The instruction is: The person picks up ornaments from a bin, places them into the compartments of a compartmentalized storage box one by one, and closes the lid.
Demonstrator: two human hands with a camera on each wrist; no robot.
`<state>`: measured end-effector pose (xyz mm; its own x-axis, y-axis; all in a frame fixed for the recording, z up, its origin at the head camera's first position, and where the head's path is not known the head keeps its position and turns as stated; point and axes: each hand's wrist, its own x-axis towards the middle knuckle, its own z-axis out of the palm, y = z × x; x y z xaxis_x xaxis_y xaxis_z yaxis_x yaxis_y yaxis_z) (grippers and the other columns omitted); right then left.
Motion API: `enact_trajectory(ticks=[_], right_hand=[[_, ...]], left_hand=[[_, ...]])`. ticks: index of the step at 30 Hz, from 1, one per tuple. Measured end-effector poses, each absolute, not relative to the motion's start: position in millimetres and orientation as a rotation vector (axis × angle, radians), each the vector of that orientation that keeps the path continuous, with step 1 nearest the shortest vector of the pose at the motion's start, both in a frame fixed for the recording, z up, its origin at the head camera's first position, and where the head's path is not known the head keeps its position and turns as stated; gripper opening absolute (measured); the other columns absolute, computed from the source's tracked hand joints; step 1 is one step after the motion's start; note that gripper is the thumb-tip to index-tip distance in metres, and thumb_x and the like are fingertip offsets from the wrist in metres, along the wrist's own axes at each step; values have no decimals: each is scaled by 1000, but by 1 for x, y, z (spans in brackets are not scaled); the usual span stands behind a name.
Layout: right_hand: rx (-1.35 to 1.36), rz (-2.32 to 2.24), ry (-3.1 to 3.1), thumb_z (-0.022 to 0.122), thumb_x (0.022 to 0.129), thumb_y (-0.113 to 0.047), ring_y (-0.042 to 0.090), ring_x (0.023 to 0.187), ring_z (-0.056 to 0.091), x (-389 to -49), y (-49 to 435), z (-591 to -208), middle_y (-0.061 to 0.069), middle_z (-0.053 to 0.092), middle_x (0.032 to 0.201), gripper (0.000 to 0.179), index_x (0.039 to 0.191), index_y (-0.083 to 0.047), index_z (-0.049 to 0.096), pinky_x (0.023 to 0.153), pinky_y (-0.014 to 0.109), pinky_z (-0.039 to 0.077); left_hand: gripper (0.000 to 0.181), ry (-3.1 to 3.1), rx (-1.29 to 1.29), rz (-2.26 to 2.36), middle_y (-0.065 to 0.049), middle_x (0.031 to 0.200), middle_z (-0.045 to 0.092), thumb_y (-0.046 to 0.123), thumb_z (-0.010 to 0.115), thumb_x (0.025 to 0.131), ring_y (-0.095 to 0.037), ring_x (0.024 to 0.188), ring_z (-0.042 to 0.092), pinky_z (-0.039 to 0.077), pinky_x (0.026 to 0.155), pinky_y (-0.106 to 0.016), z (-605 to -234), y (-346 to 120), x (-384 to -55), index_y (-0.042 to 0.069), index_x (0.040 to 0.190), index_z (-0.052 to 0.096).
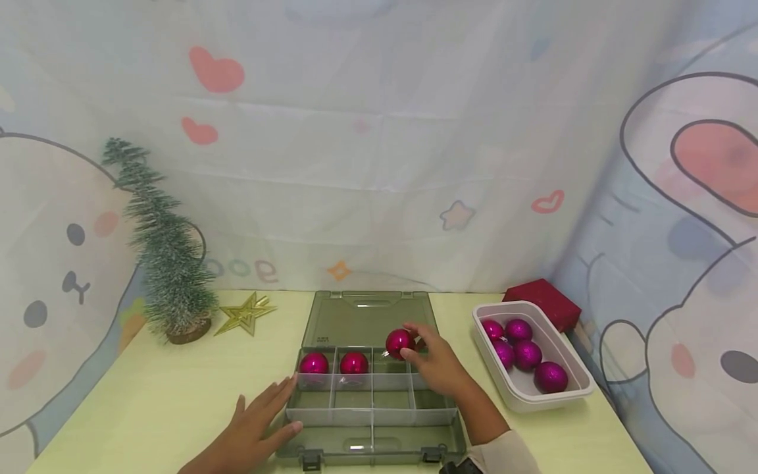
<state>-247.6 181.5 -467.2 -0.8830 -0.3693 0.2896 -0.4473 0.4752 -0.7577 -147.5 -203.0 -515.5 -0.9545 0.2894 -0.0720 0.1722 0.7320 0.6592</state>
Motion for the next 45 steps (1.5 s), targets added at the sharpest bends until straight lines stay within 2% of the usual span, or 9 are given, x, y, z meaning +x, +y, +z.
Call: enact_trajectory(ticks=[4,7,10,12,17,23,28,40,45], right_hand=[[774,1336,-2588,73,105,-13,33,116,66,-249,177,-475,18,71,131,44,145,3,62,91,36,57],[829,1278,-2570,72,105,-11,41,124,65,-250,175,-481,19,70,135,42,144,3,63,100,50,58],[839,1247,-2602,70,107,-13,46,135,59,-249,174,-483,20,68,142,41,145,1,64,112,65,50],[824,1264,-2642,69,108,-15,47,140,55,-247,174,-484,19,65,146,41,146,-2,63,114,69,47],[811,1288,-2665,68,109,-19,44,143,51,-246,173,-485,17,61,147,38,146,-8,63,114,68,46],[805,1195,-2650,71,107,-18,45,139,52,-246,169,-494,19,61,144,35,140,-8,67,111,71,43],[713,1126,-2723,72,106,-22,44,145,50,-246,165,-498,16,61,148,36,140,-11,69,115,72,41],[680,992,-2773,72,107,-23,46,146,53,-241,161,-494,19,60,152,43,144,-1,67,112,69,49],[674,968,-2801,70,109,-25,46,148,51,-242,161,-496,20,57,156,45,147,-2,66,112,70,49]], left_hand=[[87,2759,374,1027,-16,181,30,61,63,107,-55,166,23,-8,113,-96,-515,-203,-148,27,177,23],[87,2762,378,1023,-16,181,30,60,63,107,-55,166,24,-7,113,-96,-515,-203,-148,27,177,23],[86,2761,382,1029,-16,180,31,59,63,107,-56,165,25,-6,112,-97,-514,-202,-149,28,177,23],[86,2752,377,1035,-17,180,31,58,63,107,-57,165,24,-6,112,-97,-513,-202,-149,27,177,23],[86,2749,362,1035,-17,180,32,57,64,107,-58,164,24,-6,112,-97,-512,-200,-148,26,177,24],[87,2741,358,1042,-18,180,32,57,65,107,-58,165,23,-7,112,-97,-513,-200,-147,27,177,23],[86,2740,365,1042,-18,180,30,58,64,107,-58,165,22,-7,112,-97,-513,-201,-147,28,177,22],[89,2763,365,1035,-17,180,30,62,63,106,-57,166,22,-9,113,-96,-514,-200,-148,27,177,22],[89,2764,364,1036,-17,180,30,62,63,106,-56,166,21,-10,114,-96,-515,-201,-148,26,177,22]])
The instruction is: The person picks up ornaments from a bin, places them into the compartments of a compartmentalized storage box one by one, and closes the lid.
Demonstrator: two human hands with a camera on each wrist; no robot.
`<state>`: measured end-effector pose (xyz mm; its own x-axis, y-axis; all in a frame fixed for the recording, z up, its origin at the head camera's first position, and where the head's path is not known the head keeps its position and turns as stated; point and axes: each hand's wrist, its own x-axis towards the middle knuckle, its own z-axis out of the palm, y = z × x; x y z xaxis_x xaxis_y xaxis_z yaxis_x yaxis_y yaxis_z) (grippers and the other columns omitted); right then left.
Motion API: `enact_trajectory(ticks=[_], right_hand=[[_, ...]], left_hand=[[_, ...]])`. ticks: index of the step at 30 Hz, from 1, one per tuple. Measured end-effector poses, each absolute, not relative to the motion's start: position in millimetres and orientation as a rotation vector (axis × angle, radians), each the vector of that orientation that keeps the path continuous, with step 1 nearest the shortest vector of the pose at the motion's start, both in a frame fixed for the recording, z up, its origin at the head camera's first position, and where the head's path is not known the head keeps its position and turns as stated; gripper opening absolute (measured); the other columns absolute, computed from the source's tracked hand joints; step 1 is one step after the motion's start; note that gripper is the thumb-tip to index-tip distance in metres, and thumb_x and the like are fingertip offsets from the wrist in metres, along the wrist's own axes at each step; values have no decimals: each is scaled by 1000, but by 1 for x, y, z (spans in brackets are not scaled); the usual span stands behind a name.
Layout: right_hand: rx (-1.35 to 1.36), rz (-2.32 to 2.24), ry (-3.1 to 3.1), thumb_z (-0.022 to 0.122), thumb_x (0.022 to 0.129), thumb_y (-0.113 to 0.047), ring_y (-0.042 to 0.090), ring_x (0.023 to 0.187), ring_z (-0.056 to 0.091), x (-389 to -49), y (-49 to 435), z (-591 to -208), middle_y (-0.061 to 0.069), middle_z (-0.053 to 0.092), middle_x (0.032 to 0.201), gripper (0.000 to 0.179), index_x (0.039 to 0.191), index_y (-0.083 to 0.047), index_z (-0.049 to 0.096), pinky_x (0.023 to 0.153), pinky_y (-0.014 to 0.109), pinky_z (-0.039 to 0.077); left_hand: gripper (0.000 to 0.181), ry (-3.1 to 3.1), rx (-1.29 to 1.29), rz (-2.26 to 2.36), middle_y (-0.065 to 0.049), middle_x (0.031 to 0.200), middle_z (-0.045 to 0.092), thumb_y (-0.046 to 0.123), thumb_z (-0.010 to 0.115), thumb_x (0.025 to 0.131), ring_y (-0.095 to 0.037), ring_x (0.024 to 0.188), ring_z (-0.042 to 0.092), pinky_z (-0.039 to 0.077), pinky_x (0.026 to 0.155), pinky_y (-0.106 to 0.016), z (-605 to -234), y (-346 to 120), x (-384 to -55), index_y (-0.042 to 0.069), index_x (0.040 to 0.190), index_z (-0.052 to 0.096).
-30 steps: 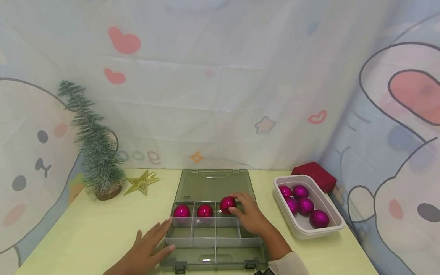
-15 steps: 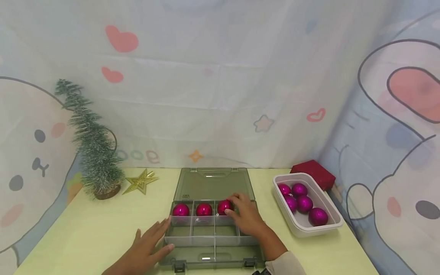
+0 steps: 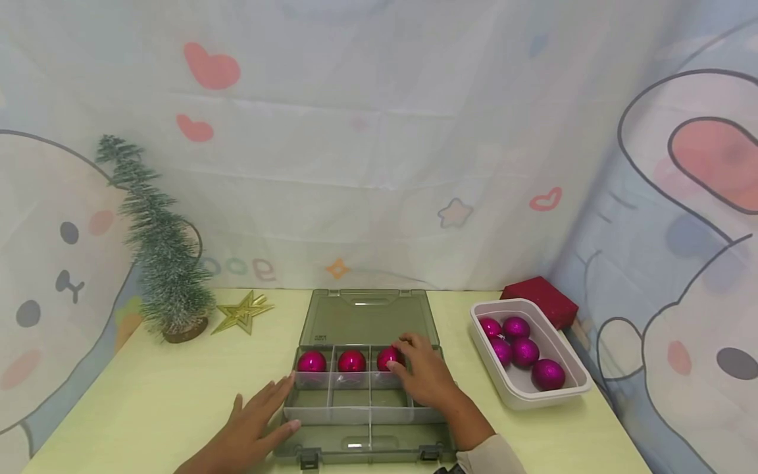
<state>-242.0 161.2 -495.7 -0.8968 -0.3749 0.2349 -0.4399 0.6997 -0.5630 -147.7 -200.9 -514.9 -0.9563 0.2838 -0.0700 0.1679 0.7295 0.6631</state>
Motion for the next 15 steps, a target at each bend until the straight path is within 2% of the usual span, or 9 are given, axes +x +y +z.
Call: enact_trajectory(ticks=[6,15], right_hand=[[673,967,-2806,69,109,-25,46,149,51,-243,160,-497,20,56,158,44,147,-3,66,111,71,50],[704,1123,-2768,70,109,-26,51,151,46,-241,165,-488,26,50,161,47,149,-1,63,117,74,43]], left_hand=[[87,2768,364,1020,-18,179,32,60,63,107,-57,165,24,-6,113,-97,-514,-202,-147,27,177,23],[85,2742,370,1062,-17,180,32,57,64,108,-58,165,24,-7,112,-97,-515,-202,-148,28,177,23]])
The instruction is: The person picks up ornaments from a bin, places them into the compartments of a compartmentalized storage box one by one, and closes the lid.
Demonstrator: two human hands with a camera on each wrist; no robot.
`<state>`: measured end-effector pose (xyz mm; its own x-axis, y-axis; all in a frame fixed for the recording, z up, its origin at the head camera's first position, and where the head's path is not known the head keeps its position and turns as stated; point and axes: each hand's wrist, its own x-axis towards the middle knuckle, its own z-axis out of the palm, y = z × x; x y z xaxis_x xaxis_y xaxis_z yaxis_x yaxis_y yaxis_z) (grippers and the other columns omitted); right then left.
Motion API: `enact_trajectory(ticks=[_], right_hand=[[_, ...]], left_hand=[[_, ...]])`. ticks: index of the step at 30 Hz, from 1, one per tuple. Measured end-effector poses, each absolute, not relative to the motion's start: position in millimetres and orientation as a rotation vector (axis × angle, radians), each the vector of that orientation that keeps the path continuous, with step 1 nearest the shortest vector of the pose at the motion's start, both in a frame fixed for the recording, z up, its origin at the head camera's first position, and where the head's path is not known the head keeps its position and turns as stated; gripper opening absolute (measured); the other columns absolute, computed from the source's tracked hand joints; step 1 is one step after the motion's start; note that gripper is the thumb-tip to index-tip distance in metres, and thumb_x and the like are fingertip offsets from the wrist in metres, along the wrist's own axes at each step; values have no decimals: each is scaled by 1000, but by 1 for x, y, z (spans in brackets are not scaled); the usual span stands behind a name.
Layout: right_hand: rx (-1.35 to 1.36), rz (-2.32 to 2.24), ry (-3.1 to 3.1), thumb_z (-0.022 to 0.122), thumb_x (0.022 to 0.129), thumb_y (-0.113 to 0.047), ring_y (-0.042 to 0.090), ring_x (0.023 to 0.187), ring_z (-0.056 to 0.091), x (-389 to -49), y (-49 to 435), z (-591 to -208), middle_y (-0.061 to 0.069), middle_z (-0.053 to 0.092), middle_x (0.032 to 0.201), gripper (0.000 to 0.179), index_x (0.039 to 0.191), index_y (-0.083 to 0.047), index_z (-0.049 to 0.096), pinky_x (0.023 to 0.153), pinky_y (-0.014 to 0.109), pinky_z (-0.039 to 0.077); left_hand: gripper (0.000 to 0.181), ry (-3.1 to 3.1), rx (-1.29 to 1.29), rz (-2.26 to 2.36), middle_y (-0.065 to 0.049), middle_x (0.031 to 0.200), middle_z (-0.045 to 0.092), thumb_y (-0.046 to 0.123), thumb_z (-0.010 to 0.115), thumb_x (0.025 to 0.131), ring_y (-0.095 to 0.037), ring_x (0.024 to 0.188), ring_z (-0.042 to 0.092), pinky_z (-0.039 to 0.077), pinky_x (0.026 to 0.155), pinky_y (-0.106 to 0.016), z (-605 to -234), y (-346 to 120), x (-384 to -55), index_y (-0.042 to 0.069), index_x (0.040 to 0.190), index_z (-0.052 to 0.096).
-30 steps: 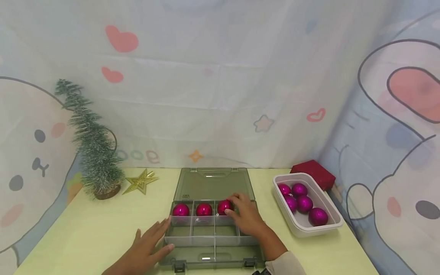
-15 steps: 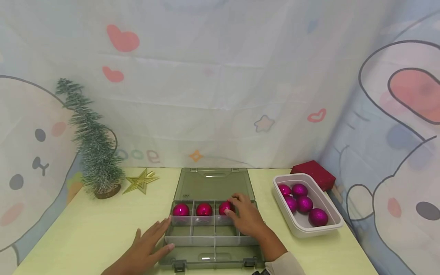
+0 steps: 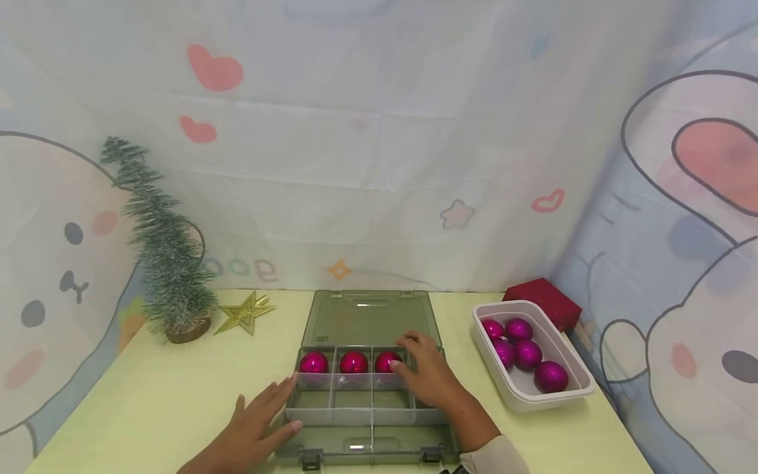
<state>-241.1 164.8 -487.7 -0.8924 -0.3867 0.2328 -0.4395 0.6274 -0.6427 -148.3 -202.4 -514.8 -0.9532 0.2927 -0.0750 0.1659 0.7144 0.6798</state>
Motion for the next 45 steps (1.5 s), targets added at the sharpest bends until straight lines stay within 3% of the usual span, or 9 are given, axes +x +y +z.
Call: enact_trajectory(ticks=[6,13,19,29,38,45], right_hand=[[748,1160,-2700,71,109,-22,52,148,49,-241,176,-482,29,51,159,46,148,0,63,113,71,49],[724,1197,-2639,73,107,-18,50,143,56,-243,197,-469,27,54,155,43,146,-2,65,98,59,59],[702,1119,-2617,74,106,-17,50,138,59,-247,215,-460,26,58,150,41,144,-1,66,94,62,61],[571,1034,-2554,75,103,-9,49,133,62,-262,253,-441,28,64,141,37,137,4,68,98,66,56],[268,1222,-2710,67,111,-24,54,141,56,-273,282,-439,31,55,152,49,152,1,57,111,68,52],[182,1248,-2728,62,113,-28,53,139,58,-283,298,-438,34,57,151,53,155,4,53,116,67,50]], left_hand=[[86,2755,365,1052,-17,180,32,59,64,107,-58,165,24,-7,112,-97,-514,-202,-147,27,177,24],[87,2764,369,1051,-17,180,32,59,63,107,-56,166,22,-9,113,-96,-513,-202,-146,26,177,24],[86,2754,382,1056,-17,179,33,58,63,107,-57,165,24,-7,113,-97,-512,-201,-147,28,177,23],[85,2737,372,1066,-18,179,34,56,64,108,-58,164,25,-7,113,-96,-515,-202,-148,28,177,23],[86,2742,375,1056,-17,179,35,57,64,107,-57,164,26,-7,113,-97,-517,-205,-146,28,177,23],[85,2750,381,1059,-16,180,33,60,62,108,-56,166,23,-9,113,-96,-515,-204,-146,28,177,23]])
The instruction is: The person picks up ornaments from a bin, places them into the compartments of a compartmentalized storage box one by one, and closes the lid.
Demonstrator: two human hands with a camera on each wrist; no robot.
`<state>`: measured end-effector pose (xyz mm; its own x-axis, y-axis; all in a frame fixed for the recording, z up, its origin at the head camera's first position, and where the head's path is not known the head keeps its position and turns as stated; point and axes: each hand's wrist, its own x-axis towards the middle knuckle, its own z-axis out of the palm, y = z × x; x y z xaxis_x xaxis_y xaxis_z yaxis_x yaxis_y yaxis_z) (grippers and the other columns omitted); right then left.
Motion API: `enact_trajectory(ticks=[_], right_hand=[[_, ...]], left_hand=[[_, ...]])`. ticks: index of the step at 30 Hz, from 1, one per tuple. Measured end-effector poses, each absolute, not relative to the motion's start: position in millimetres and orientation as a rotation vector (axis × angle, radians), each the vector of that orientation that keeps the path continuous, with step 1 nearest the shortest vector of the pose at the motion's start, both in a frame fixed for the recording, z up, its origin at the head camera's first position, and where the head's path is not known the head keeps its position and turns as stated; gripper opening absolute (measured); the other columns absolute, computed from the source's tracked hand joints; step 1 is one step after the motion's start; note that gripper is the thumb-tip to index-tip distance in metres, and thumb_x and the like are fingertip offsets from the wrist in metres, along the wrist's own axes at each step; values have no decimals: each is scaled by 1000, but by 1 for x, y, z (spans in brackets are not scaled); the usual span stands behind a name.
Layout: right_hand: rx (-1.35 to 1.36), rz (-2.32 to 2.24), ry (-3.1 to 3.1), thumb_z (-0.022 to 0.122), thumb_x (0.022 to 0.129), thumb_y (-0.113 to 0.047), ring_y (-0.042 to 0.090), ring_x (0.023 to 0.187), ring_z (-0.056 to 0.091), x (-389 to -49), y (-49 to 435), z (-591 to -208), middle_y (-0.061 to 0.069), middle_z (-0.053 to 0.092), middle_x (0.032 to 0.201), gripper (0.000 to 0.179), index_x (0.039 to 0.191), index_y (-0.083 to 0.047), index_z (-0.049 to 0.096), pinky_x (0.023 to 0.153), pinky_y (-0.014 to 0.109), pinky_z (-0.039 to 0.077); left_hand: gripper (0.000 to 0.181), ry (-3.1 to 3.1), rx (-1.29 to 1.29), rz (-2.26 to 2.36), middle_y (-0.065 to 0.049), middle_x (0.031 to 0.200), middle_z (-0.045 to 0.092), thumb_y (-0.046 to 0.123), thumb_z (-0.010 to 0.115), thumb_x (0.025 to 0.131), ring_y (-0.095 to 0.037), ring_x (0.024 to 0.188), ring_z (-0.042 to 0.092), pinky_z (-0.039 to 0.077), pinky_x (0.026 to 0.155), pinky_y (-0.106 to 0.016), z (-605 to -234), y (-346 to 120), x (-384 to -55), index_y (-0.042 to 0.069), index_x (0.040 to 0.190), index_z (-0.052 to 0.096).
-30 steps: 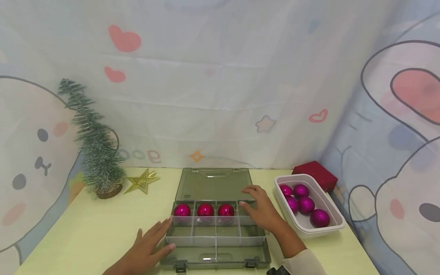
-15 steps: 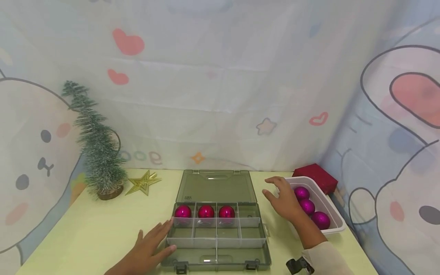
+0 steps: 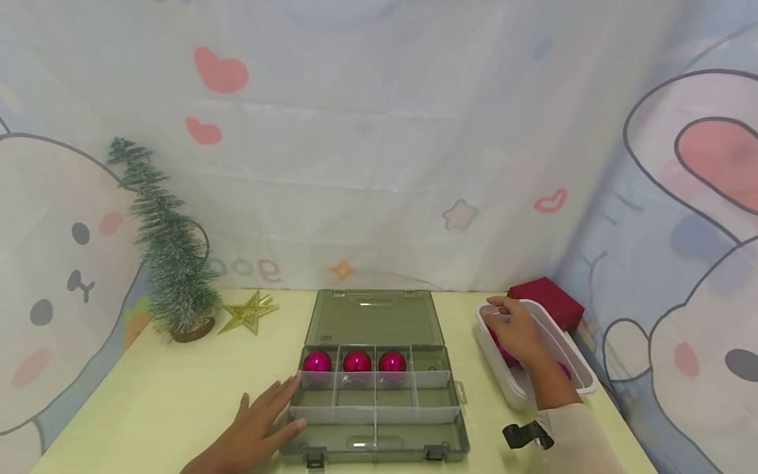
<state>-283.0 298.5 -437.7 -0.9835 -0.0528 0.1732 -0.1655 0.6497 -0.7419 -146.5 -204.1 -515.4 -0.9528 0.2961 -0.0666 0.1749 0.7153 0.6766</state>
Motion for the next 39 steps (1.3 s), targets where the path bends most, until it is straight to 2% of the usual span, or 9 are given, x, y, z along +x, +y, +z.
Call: enact_trajectory(ticks=[10,14,20,24,28,35,39], right_hand=[[107,1268,-2788,59,114,-25,55,142,53,-297,313,-438,39,53,155,56,156,12,47,118,67,47],[66,1182,-2837,59,113,-24,55,140,54,-305,320,-446,39,54,153,55,153,12,49,118,67,48],[87,1057,-2820,68,108,-18,53,127,64,-312,327,-460,39,63,140,49,142,15,59,110,66,53],[106,961,-2820,76,102,-14,45,109,67,-312,329,-463,35,70,123,43,133,15,65,99,61,57],[166,885,-2813,81,98,-13,40,101,67,-312,329,-465,31,73,112,40,125,14,68,96,59,57],[137,809,-2849,80,97,-15,35,95,64,-312,328,-468,28,73,109,39,123,11,70,89,55,55],[81,812,-2896,77,98,-19,36,98,63,-313,327,-470,27,72,113,40,127,8,68,92,60,51]], left_hand=[[87,2749,362,1054,-15,180,33,61,62,107,-55,166,21,-10,114,-95,-520,-205,-149,29,177,23],[87,2748,371,1056,-14,180,33,62,62,107,-55,166,21,-10,114,-95,-521,-204,-149,31,177,22],[87,2756,369,1050,-14,179,34,61,63,107,-55,166,22,-10,114,-95,-520,-203,-149,29,177,23],[87,2750,371,1065,-15,179,35,61,62,107,-55,166,22,-10,114,-95,-519,-202,-149,27,177,23],[87,2750,380,1073,-16,178,36,60,62,107,-57,165,23,-10,113,-96,-519,-202,-149,28,177,23],[86,2739,374,1078,-13,178,36,59,63,107,-56,165,24,-10,113,-96,-518,-202,-149,29,177,22],[85,2741,368,1065,-9,179,37,58,63,108,-56,165,26,-8,113,-97,-517,-202,-149,29,177,22]])
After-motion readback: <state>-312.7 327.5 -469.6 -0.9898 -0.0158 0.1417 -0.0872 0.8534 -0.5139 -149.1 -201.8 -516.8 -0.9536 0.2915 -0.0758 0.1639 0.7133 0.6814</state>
